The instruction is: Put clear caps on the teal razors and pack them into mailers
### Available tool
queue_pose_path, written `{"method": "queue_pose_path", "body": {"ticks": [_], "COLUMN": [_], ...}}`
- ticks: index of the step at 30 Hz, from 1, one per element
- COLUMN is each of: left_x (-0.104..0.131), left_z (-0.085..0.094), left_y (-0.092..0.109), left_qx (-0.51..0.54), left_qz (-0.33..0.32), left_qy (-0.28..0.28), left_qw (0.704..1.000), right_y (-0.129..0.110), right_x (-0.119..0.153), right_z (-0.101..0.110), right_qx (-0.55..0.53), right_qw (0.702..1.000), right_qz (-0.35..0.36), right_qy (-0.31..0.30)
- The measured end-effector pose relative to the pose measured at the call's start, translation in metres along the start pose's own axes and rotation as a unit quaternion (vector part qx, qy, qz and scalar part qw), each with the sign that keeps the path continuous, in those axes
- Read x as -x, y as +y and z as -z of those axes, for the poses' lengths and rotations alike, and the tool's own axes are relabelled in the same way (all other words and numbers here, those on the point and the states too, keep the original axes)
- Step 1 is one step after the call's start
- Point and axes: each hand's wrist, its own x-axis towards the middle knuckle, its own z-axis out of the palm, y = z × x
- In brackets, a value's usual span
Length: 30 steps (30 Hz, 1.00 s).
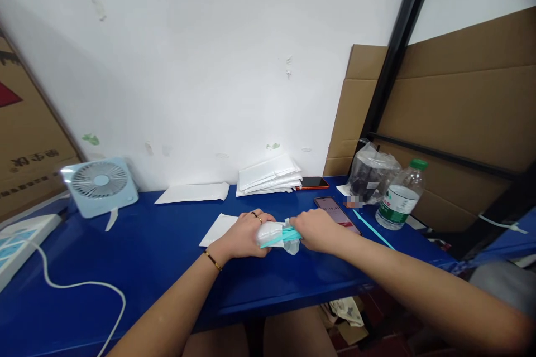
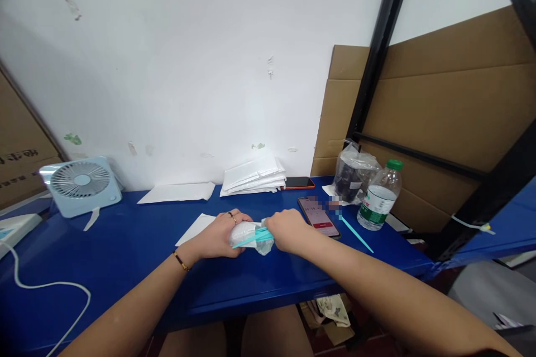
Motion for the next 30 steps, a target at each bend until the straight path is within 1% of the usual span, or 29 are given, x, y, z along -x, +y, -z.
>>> {"method": "queue_pose_path", "body": {"ticks": [2, 4, 7, 10, 14, 16, 18, 19, 22, 23, 26, 28, 30], "left_x": [0.000, 0.002, 0.005, 0.002, -0.007, -0.009, -0.006, -0.003, 0.006, 0.008, 0.013, 0.013, 0.013], "left_z": [-0.003, -0.003, 0.000, 0.003, 0.003, 0.004, 0.006, 0.007, 0.006, 0.005, -0.001, -0.004, -0.005], "left_y": [0.001, 0.000, -0.001, -0.001, -0.004, -0.010, -0.020, -0.026, -0.041, -0.044, -0.052, -0.055, -0.056], "left_qx": [-0.007, 0.002, 0.033, 0.091, 0.203, 0.225, 0.198, 0.170, 0.069, 0.041, -0.004, -0.006, -0.003], "left_qz": [0.005, 0.017, 0.030, 0.039, 0.047, 0.049, 0.063, 0.076, 0.119, 0.125, 0.121, 0.116, 0.113], "left_qy": [-0.011, -0.011, 0.015, 0.054, 0.090, 0.099, 0.095, 0.086, 0.024, 0.006, -0.016, -0.019, -0.028], "left_qw": [1.000, 1.000, 0.999, 0.994, 0.974, 0.968, 0.973, 0.979, 0.990, 0.991, 0.992, 0.993, 0.993], "right_y": [-0.008, -0.009, -0.004, 0.001, 0.001, 0.003, 0.008, 0.011, 0.019, 0.021, 0.027, 0.031, 0.034], "right_x": [-0.010, -0.016, -0.020, -0.024, -0.040, -0.050, -0.058, -0.061, -0.066, -0.066, -0.062, -0.056, -0.049], "right_z": [0.011, 0.021, 0.036, 0.052, 0.072, 0.076, 0.071, 0.065, 0.034, 0.021, -0.012, -0.027, -0.037], "right_qx": [0.011, 0.013, -0.006, -0.045, -0.095, -0.122, -0.165, -0.191, -0.249, -0.259, -0.289, -0.314, -0.339], "right_qw": [1.000, 1.000, 0.999, 0.996, 0.990, 0.983, 0.970, 0.960, 0.935, 0.932, 0.933, 0.928, 0.920], "right_qz": [-0.001, 0.010, 0.044, 0.065, 0.100, 0.135, 0.179, 0.200, 0.236, 0.234, 0.163, 0.136, 0.137], "right_qy": [-0.001, -0.010, -0.028, -0.043, -0.019, 0.000, 0.024, 0.040, 0.092, 0.101, 0.140, 0.148, 0.142]}}
